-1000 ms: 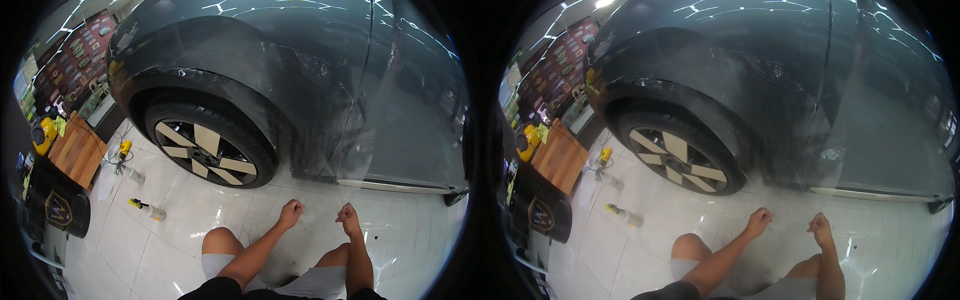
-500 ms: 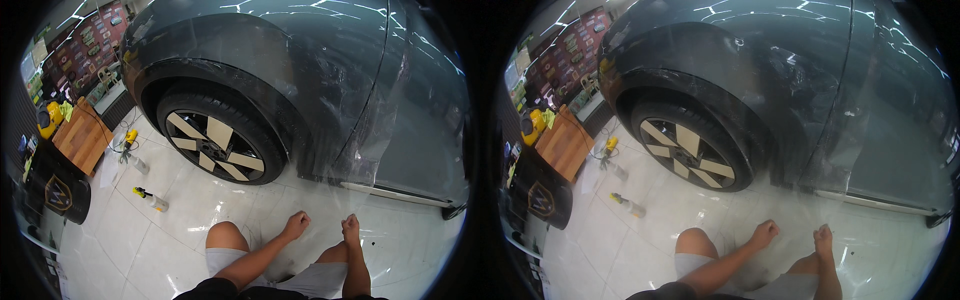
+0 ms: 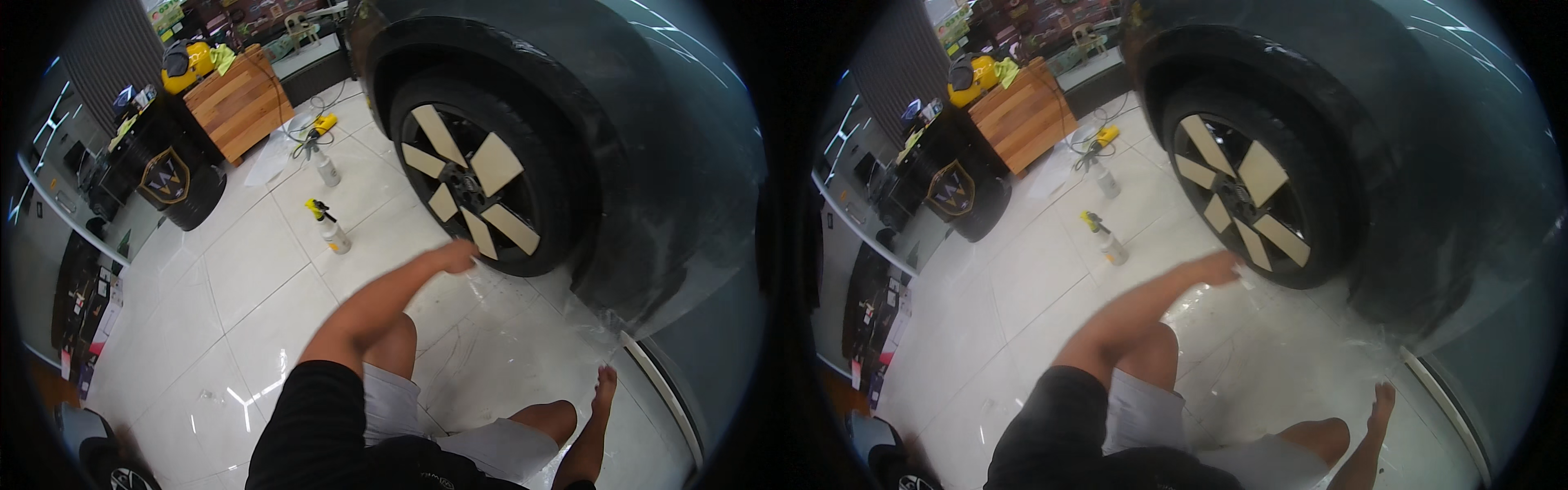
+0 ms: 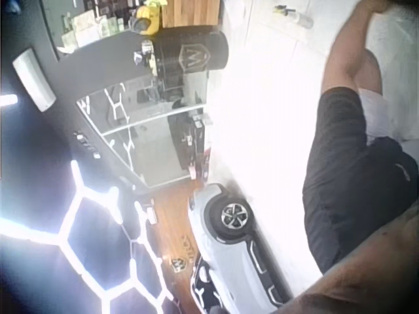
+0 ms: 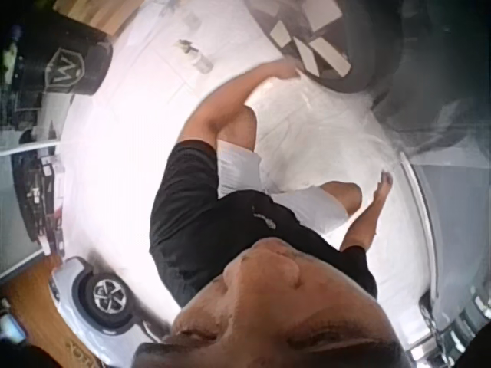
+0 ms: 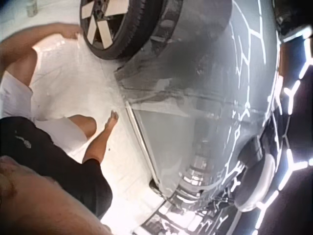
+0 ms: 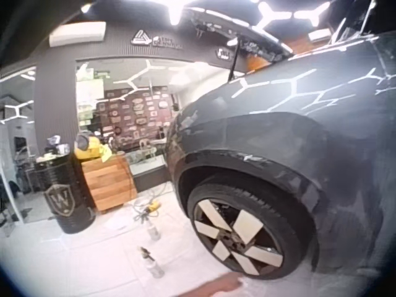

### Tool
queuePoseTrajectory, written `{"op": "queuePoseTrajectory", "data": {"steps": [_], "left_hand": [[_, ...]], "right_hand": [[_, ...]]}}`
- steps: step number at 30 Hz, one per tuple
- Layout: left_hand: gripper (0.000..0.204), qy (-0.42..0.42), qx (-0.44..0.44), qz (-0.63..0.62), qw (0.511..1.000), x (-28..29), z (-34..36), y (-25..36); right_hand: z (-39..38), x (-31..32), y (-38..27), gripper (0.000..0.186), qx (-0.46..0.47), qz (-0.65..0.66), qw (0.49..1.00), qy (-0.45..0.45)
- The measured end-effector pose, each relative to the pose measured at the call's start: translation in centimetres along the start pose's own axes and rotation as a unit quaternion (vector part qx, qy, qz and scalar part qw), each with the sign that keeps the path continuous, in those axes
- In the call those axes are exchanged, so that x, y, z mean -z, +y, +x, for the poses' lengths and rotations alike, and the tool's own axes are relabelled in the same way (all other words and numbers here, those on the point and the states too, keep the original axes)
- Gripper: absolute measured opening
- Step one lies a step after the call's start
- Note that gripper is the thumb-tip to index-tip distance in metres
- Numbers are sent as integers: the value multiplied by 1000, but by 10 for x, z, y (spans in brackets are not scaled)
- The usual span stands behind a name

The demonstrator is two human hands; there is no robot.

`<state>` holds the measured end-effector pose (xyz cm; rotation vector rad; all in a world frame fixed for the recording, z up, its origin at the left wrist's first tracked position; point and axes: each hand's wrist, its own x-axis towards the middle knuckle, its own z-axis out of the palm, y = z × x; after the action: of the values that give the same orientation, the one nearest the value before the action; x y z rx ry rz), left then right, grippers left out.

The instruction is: The person applies a large sheet of transparent protective film to the front fender of a grey car. They use a heat gun to stretch the material and a yellow squeegee to smooth it out, working around the wheel arch and headlight area.

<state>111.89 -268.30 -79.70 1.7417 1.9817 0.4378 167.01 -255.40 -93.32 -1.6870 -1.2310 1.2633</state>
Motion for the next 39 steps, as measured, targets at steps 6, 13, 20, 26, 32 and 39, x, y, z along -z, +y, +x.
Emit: {"op": "queuePoseTrajectory", "data": {"steps": [6,13,20,26,32,39], "left_hand": [[28,104,147,79,981,163,-54,-139],[32,143,296,-148,933,94,-281,-172],[21,-84,337,-148,926,133,-564,-35],[34,-9,441,-130,888,258,-648,-130],[28,293,611,-353,645,388,-618,-241],[23,164,480,-235,829,450,-639,-326]], "right_hand": [[5,34,94,15,27,-419,895,-153],[-131,-151,-147,26,283,-640,589,-404],[-354,-425,-455,33,48,-440,699,-562],[-373,-605,-466,23,336,-444,612,-562],[-378,-783,-496,27,350,-513,535,-573],[-417,-1046,-615,34,383,-466,561,-567]]}}
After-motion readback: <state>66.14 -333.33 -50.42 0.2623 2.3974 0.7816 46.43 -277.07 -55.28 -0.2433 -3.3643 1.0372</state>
